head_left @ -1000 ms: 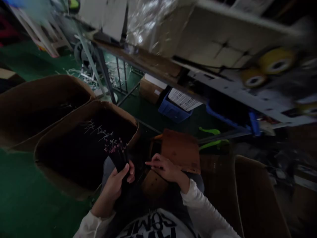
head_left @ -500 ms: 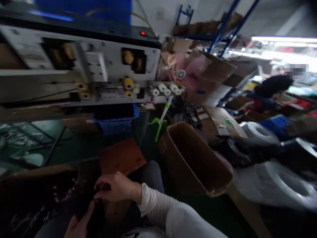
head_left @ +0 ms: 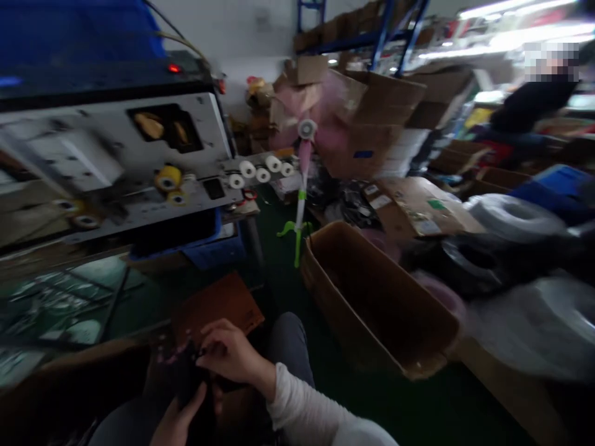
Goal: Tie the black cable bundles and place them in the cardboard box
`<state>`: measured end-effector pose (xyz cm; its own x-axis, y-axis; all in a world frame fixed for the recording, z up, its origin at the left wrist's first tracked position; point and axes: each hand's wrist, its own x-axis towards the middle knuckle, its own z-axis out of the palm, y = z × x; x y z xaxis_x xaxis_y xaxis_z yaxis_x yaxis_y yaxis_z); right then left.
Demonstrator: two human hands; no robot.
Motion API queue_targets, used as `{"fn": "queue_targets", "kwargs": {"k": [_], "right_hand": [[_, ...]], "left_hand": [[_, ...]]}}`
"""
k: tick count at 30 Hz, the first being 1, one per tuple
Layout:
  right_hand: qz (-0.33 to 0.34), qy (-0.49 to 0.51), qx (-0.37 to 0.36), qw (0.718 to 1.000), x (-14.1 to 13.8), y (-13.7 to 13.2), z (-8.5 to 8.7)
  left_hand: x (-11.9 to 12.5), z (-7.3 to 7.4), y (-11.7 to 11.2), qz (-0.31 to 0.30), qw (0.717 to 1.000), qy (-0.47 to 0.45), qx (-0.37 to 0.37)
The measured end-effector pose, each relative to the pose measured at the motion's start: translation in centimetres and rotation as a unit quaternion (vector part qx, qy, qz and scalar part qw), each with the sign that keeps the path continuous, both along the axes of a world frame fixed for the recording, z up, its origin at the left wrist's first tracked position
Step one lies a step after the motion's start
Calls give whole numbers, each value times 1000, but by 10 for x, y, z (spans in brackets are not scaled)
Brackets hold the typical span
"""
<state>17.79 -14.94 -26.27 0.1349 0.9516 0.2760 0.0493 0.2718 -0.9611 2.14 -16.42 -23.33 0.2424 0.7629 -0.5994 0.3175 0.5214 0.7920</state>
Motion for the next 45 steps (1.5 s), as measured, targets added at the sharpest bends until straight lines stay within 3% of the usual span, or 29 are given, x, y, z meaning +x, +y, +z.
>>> {"fn": "queue_targets", "kwargs": {"k": [4, 9, 15, 19, 24, 30, 34, 39, 45], "right_hand": [[43, 37, -98, 994, 18, -17, 8], [42, -28, -111, 993, 30, -12, 18], [6, -28, -83, 996, 12, -5, 19], [-12, 40, -147, 988, -2, -1, 23], [-16, 42, -184, 982, -17, 10, 32], [69, -42, -197, 977, -34, 37, 31], [108, -114, -172, 973, -36, 65, 38], [110, -123, -129, 978, -47, 109, 67], [98, 3, -102, 990, -90, 160, 108]], "left_hand": [[29, 4, -7, -15, 987, -148, -64], [35, 6, 2, -69, 963, -260, 12], [23, 6, -1, -47, 951, -304, 31], [7, 7, -5, -14, 946, -324, 17], [-31, 8, 1, 59, 927, -370, 25], [-91, 20, 18, 156, 881, -440, 73], [-122, 20, 22, 173, 862, -473, 63], [-131, 6, 17, 176, 854, -487, 37], [-136, 2, 11, 197, 866, -460, -2]]}}
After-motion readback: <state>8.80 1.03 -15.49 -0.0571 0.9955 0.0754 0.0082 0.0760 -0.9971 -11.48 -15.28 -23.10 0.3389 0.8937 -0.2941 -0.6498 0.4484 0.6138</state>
